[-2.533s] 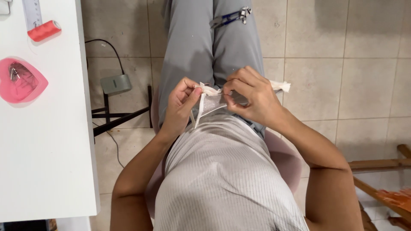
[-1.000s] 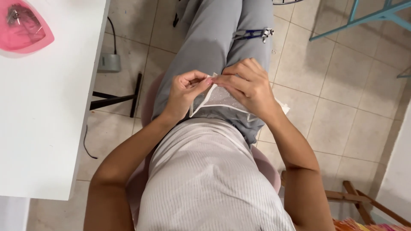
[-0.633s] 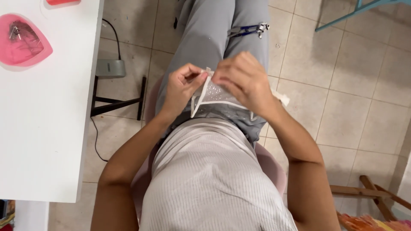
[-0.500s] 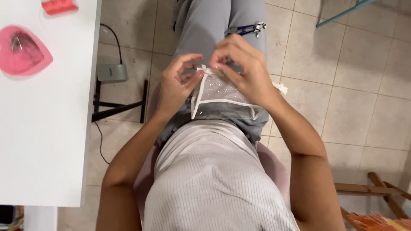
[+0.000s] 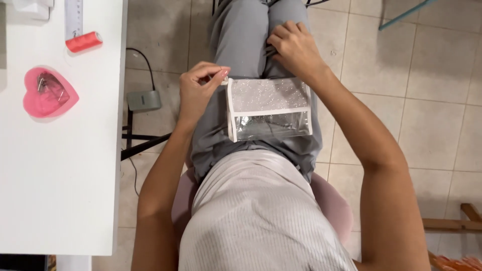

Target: Hand sewing a clear plastic pouch with decorative white trim and a zipper.

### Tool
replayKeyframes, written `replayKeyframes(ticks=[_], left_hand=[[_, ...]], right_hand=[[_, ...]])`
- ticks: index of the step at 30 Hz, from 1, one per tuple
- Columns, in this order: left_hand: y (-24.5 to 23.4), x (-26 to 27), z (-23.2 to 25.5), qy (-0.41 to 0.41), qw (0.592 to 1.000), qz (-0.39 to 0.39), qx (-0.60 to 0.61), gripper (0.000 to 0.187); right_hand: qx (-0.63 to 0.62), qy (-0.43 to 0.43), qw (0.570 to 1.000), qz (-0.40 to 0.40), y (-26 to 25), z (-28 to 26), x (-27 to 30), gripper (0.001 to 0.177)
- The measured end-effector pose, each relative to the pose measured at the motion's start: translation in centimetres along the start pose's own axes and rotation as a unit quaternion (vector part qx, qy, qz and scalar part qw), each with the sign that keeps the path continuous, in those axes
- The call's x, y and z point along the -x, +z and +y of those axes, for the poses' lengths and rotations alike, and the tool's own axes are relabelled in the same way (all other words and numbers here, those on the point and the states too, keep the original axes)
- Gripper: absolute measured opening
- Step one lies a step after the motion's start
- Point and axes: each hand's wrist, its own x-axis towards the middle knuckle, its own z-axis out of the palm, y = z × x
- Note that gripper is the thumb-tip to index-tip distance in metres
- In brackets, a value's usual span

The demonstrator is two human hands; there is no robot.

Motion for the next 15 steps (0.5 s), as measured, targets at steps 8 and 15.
replayKeyframes(ticks=[8,15], left_hand=[[-1.1,-0.5,0.4,0.02,0.996,0.059,-0.058,0.007],[-1.0,-0.4,0.0,0.019,0.995,0.069,-0.075,0.008]], right_hand=[[-0.025,0.04,0.995,-0.092,-5.7,-1.3,-1.7,0.046],[-0.271,0.019,0.953,-0.135,-7.2,-6.6,-2.5,0.044]])
